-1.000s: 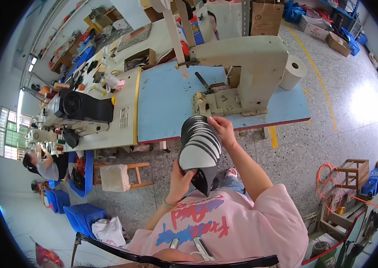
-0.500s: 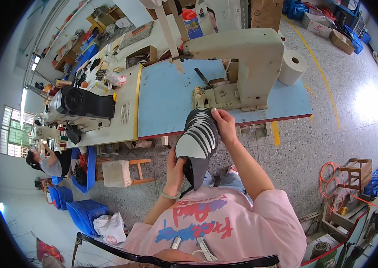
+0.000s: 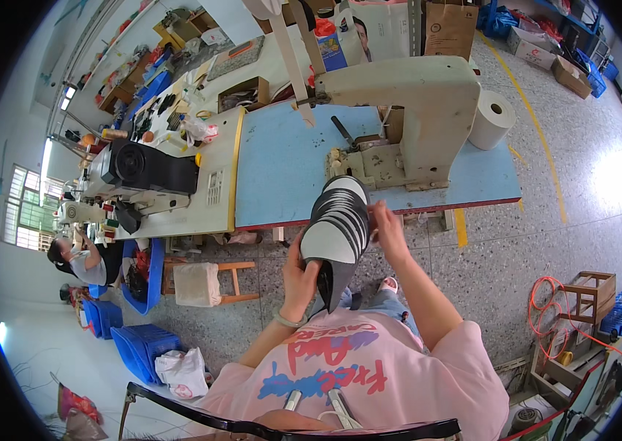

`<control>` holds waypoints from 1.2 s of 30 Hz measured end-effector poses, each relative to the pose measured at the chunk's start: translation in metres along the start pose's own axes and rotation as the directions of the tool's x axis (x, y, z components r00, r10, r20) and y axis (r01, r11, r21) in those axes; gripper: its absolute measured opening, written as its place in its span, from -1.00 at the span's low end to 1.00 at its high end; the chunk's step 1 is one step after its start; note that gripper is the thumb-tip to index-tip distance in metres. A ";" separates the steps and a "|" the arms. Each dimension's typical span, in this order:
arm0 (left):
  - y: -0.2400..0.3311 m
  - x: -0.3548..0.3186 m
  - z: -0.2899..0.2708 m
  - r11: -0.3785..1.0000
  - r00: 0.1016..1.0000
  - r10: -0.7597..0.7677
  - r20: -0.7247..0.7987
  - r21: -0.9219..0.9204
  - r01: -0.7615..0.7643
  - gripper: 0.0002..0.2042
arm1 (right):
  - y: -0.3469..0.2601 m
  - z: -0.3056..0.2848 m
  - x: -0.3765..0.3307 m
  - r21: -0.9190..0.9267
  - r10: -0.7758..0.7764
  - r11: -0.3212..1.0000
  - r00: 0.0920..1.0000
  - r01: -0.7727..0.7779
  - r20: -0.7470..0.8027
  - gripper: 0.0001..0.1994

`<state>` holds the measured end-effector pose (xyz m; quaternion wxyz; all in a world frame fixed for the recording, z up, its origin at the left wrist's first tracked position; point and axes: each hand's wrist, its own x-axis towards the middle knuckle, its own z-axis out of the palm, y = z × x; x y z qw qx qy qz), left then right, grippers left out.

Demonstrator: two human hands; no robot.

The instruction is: The person applies tape along the seams of shoe parts using a taping machine, then secures the tape onto each piece by hand and stacks them on the workbench.

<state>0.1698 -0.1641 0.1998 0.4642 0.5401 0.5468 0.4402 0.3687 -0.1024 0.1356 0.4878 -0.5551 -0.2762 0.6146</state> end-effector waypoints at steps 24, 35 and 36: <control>-0.033 0.058 0.014 1.000 1.000 -0.010 -0.023 0.011 0.010 -0.29 | 0.042 0.004 0.088 -0.017 -0.260 0.965 0.956 0.261 -0.138 -0.56; -0.021 0.040 0.025 0.852 0.993 -0.043 0.113 -0.514 0.096 -0.41 | 0.002 0.038 -0.012 -0.053 -0.272 0.962 0.951 0.267 -0.145 -0.65; -0.016 0.041 0.026 0.798 0.991 -0.104 0.083 -0.588 0.133 -0.45 | 0.013 0.039 0.002 -0.165 -0.513 0.857 0.838 0.487 -0.187 -0.75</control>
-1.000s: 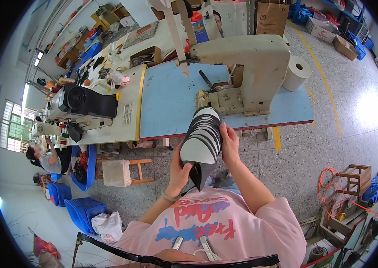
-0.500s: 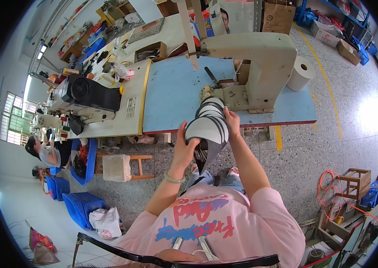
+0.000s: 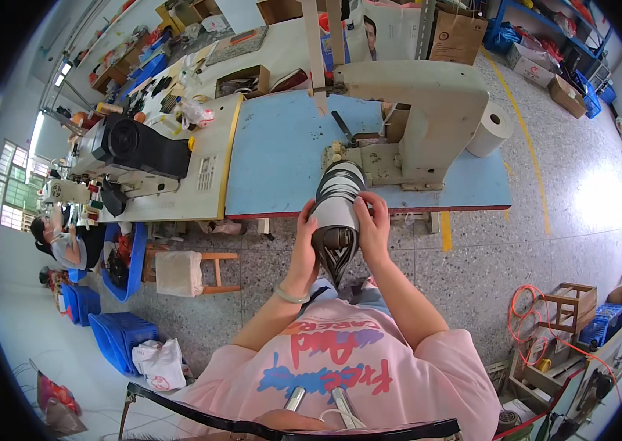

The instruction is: The person applies tape along the seams of shoe parts using a taping machine, then secures the tape onto each piece by hand and stacks them on the workbench.

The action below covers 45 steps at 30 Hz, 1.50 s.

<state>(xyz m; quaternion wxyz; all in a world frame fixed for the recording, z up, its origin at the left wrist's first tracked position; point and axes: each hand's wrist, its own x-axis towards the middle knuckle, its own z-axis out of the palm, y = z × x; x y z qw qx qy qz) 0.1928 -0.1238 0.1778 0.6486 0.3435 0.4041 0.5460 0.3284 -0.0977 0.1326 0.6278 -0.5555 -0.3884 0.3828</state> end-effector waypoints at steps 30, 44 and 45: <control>0.074 0.178 0.028 0.880 0.916 0.327 0.233 0.279 -0.385 -0.66 | -0.044 -0.019 -0.018 -0.253 -0.478 0.747 0.761 0.615 0.438 -0.55; 0.102 0.232 0.005 0.785 0.914 0.118 0.389 0.526 -0.326 -0.85 | -0.097 0.050 0.132 0.125 0.001 0.992 0.967 -0.034 0.255 -0.60; 0.103 0.237 0.004 0.780 0.896 0.110 0.431 0.521 -0.347 -0.85 | -0.094 0.052 0.137 0.119 0.002 0.992 0.969 -0.033 0.249 -0.60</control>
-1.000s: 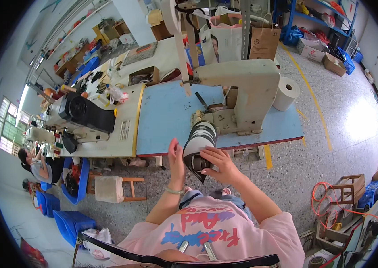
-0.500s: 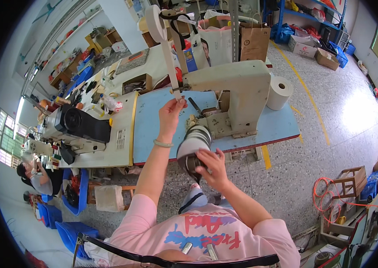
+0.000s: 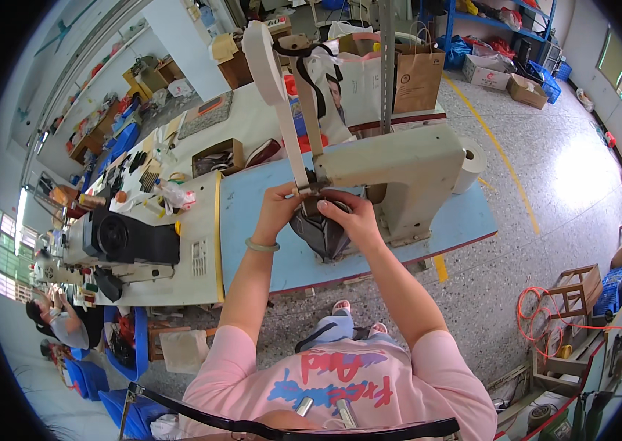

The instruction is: The person applies tape along the seams of shoe parts using a taping machine, then secures the tape onto each piece by hand and stacks them on the workbench.

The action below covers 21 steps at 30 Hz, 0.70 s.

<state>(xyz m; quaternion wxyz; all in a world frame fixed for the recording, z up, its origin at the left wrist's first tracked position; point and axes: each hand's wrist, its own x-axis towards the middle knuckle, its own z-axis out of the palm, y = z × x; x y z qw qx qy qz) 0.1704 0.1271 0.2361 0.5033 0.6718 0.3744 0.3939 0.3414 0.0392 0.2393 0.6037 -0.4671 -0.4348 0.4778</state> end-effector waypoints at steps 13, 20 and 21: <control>-0.103 0.083 -0.009 0.987 0.994 -0.076 0.080 0.147 0.064 -0.70 | 0.024 0.012 0.011 0.286 -0.023 0.955 0.980 0.080 -0.196 -0.71; -0.251 0.088 -0.012 0.686 0.985 -0.027 0.173 0.719 -0.108 -0.63 | 0.026 0.013 0.011 0.217 -0.016 0.975 0.982 0.057 -0.188 -0.61; -0.252 0.092 -0.010 0.604 0.973 0.043 0.228 0.770 -0.207 -0.66 | 0.032 0.009 0.010 0.229 -0.033 0.970 0.982 0.076 -0.186 -0.59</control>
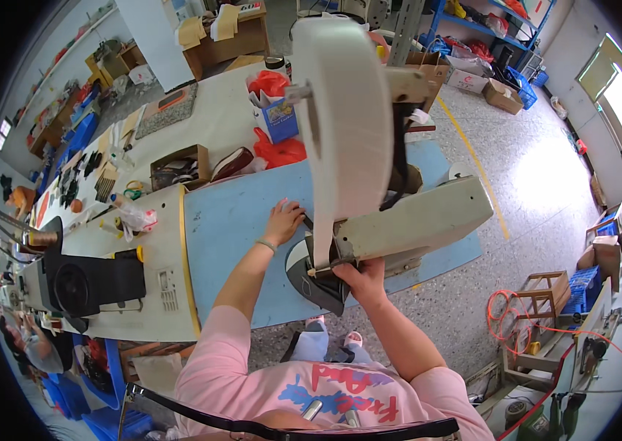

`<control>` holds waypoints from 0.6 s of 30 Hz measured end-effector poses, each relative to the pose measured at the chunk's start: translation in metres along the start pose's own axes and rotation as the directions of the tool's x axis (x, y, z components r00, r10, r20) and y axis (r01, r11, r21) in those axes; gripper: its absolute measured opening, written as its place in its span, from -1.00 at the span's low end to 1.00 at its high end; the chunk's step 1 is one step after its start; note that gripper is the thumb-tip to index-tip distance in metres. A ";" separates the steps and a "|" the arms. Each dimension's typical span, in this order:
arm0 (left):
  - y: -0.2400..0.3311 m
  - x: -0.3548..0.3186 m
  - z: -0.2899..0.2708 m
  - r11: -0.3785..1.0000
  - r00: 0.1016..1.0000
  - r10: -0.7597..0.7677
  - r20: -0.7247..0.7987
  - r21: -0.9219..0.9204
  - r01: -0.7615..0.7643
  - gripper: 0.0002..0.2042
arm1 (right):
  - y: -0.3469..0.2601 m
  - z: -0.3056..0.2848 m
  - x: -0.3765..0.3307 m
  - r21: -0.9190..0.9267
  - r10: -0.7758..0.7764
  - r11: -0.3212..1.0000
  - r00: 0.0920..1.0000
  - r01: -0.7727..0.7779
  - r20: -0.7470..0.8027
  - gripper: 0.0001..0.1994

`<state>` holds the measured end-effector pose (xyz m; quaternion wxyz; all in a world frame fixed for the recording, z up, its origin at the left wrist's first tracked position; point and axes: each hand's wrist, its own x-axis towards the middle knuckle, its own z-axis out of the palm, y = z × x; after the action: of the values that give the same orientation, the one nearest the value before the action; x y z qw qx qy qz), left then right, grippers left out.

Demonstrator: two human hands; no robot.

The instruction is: The person applies tape along the seams of shoe parts using a taping machine, then secures the tape onto each piece by hand and stacks them on the workbench.

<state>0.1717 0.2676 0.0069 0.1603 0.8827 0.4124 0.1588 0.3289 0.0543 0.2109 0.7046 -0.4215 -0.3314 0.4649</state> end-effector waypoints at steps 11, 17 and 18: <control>0.009 -0.075 0.006 0.988 0.993 -0.106 -0.059 -0.118 0.099 -0.73 | -0.005 -0.008 0.002 -0.054 0.003 0.999 0.999 -0.001 0.032 -0.63; 0.037 -0.083 0.019 0.987 0.909 -0.157 -0.386 -0.100 0.128 -0.78 | -0.017 0.002 0.005 -0.147 0.000 0.989 1.000 0.003 0.019 -0.80; 0.034 -0.080 0.020 0.982 0.896 -0.186 -0.404 -0.114 0.152 -0.78 | -0.018 0.004 0.007 -0.172 -0.020 0.985 0.999 0.025 0.033 -0.79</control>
<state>0.1540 0.1814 -0.0095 0.1177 0.7828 0.5054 0.3435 0.3350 0.0576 0.2294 0.6654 -0.4699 -0.3860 0.4330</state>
